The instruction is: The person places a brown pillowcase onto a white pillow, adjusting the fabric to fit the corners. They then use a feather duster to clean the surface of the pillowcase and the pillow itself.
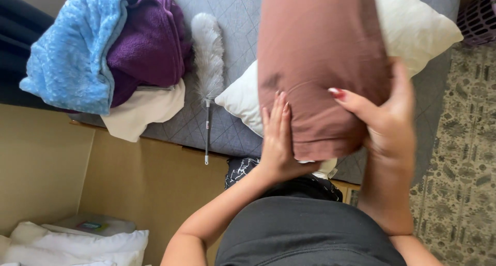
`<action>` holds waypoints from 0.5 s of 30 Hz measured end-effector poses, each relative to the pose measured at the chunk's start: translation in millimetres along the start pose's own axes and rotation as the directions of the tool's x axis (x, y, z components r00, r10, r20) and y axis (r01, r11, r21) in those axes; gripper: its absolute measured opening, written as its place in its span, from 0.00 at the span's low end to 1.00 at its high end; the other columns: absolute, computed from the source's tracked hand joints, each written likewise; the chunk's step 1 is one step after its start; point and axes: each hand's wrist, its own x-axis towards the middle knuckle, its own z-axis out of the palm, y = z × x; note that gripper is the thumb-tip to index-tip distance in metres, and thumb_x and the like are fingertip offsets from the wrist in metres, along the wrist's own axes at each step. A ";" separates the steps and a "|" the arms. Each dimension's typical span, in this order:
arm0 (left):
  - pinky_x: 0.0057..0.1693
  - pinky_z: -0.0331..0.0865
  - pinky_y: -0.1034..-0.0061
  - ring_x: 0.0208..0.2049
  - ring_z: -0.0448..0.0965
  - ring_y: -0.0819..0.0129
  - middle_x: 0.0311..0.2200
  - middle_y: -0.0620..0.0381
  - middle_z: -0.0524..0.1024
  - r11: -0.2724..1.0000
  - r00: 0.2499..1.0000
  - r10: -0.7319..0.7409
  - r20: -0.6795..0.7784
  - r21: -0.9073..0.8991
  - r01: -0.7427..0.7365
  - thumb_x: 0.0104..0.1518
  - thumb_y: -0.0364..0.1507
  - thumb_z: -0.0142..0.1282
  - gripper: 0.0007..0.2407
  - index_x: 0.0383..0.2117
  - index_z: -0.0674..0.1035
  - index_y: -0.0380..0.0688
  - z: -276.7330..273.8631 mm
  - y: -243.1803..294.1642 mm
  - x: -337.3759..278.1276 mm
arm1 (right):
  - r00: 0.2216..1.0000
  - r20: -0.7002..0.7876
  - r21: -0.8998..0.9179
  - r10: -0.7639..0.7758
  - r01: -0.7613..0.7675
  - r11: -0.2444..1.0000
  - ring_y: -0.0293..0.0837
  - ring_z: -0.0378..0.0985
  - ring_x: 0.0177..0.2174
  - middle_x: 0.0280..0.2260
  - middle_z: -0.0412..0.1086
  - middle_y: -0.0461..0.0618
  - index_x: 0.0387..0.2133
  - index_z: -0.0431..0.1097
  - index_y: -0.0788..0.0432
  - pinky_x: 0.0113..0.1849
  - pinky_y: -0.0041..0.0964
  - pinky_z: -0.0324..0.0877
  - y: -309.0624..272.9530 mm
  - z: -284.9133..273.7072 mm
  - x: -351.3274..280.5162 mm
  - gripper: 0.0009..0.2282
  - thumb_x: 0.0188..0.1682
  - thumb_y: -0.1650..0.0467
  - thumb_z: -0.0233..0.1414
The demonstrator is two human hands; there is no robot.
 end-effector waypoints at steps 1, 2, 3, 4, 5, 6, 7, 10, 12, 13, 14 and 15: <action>0.76 0.37 0.39 0.75 0.45 0.39 0.73 0.34 0.45 0.999 0.999 0.022 -0.026 -0.040 -0.023 0.43 0.39 0.75 0.55 0.73 0.43 0.40 2.6 7.6 9.6 | 0.996 -0.072 -0.027 -0.047 0.045 0.999 0.44 0.77 0.52 0.52 0.69 0.56 0.59 0.56 0.68 0.56 0.35 0.74 -26.2 9.8 -11.9 0.32 0.37 0.78 0.60; 0.76 0.37 0.39 0.75 0.45 0.39 0.73 0.34 0.45 0.999 1.000 0.020 -0.020 -0.039 -0.021 0.43 0.39 0.75 0.55 0.73 0.43 0.40 1.0 15.4 12.5 | 0.996 -0.075 -0.023 -0.043 0.041 0.999 0.44 0.77 0.52 0.52 0.69 0.56 0.59 0.56 0.68 0.56 0.35 0.74 -29.9 0.2 -20.3 0.32 0.37 0.78 0.60; 0.76 0.43 0.45 0.75 0.48 0.42 0.73 0.34 0.46 0.986 1.000 -0.008 -0.026 -0.164 0.004 0.44 0.39 0.76 0.54 0.73 0.43 0.40 -0.4 22.8 15.6 | 0.994 -0.063 -0.076 -0.084 0.079 0.994 0.45 0.75 0.48 0.50 0.67 0.56 0.58 0.57 0.69 0.55 0.39 0.74 -33.6 -9.4 -28.4 0.28 0.42 0.78 0.59; 0.76 0.49 0.50 0.75 0.52 0.44 0.73 0.35 0.48 0.957 0.999 -0.031 -0.033 -0.289 0.020 0.45 0.38 0.76 0.54 0.74 0.43 0.41 -0.6 28.3 20.7 | 0.990 -0.049 -0.130 -0.132 0.125 0.984 0.47 0.73 0.45 0.47 0.65 0.57 0.57 0.58 0.69 0.53 0.42 0.74 -37.3 -18.8 -35.1 0.25 0.47 0.78 0.59; 0.76 0.49 0.50 0.75 0.52 0.44 0.73 0.35 0.48 0.957 0.999 -0.026 -0.031 -0.290 0.016 0.45 0.38 0.76 0.54 0.74 0.43 0.41 5.3 16.5 11.8 | 0.989 -0.053 -0.129 -0.136 0.128 0.983 0.47 0.73 0.45 0.47 0.65 0.57 0.57 0.58 0.69 0.53 0.42 0.74 -39.8 -18.6 -38.7 0.25 0.47 0.78 0.59; 0.73 0.56 0.56 0.71 0.57 0.48 0.71 0.37 0.53 0.889 0.996 -0.058 0.075 -0.451 0.085 0.48 0.37 0.73 0.48 0.72 0.47 0.40 13.4 4.5 4.6 | 0.964 -0.001 -0.175 -0.268 0.263 0.949 0.42 0.70 0.44 0.46 0.64 0.52 0.58 0.59 0.64 0.51 0.36 0.69 -43.1 -19.7 -41.2 0.23 0.51 0.73 0.59; 0.71 0.62 0.62 0.68 0.63 0.51 0.68 0.38 0.58 0.791 0.980 -0.069 0.186 -0.588 0.167 0.51 0.35 0.70 0.43 0.70 0.52 0.40 22.2 -7.8 -2.2 | 0.919 0.057 -0.213 -0.391 0.394 0.894 0.38 0.68 0.44 0.45 0.63 0.48 0.60 0.60 0.59 0.50 0.29 0.64 -46.1 -21.2 -43.3 0.22 0.55 0.68 0.58; 0.57 0.74 0.63 0.50 0.78 0.59 0.48 0.46 0.76 0.781 0.936 -0.251 0.246 -0.519 0.347 0.44 0.30 0.64 0.27 0.54 0.71 0.38 -1.1 -22.3 12.9 | 0.752 0.496 -0.534 -0.435 0.659 0.531 0.48 0.62 0.60 0.57 0.61 0.51 0.54 0.67 0.59 0.62 0.44 0.60 -40.6 18.8 -32.7 0.21 0.58 0.56 0.50; 0.55 0.71 0.62 0.48 0.77 0.57 0.46 0.47 0.76 0.301 0.773 -0.543 0.329 -0.783 0.545 0.49 0.31 0.59 0.23 0.53 0.72 0.37 30.3 -71.2 -19.6 | 0.716 0.611 -0.576 -0.339 0.695 0.430 0.54 0.56 0.65 0.62 0.59 0.54 0.58 0.66 0.58 0.65 0.52 0.53 27.2 19.2 4.2 0.22 0.57 0.57 0.52; 0.54 0.69 0.61 0.46 0.76 0.56 0.44 0.48 0.77 -0.270 0.514 -0.687 0.514 -0.837 0.476 0.54 0.32 0.53 0.20 0.52 0.72 0.36 46.5 -96.1 -34.8 | 0.668 0.710 -0.591 -0.223 0.737 0.327 0.59 0.49 0.70 0.68 0.56 0.58 0.62 0.64 0.57 0.68 0.59 0.46 61.0 19.1 24.1 0.24 0.57 0.58 0.53; 0.54 0.69 0.61 0.46 0.76 0.56 0.44 0.48 0.77 -0.277 0.507 -0.687 0.521 -0.832 0.480 0.54 0.32 0.53 0.20 0.52 0.72 0.36 55.5 -121.5 -55.2 | 0.675 0.705 -0.597 -0.217 0.731 0.331 0.59 0.49 0.70 0.68 0.56 0.58 0.62 0.64 0.57 0.68 0.59 0.46 108.7 9.6 30.8 0.24 0.57 0.58 0.53; 0.55 0.69 0.64 0.48 0.76 0.57 0.46 0.48 0.77 -0.354 0.450 -0.688 0.570 -0.804 0.477 0.56 0.34 0.51 0.20 0.52 0.72 0.35 64.4 -146.9 -76.4 | 0.698 0.705 -0.639 -0.126 0.702 0.314 0.59 0.46 0.70 0.69 0.53 0.58 0.65 0.61 0.57 0.67 0.59 0.44 156.9 0.1 36.5 0.26 0.56 0.59 0.53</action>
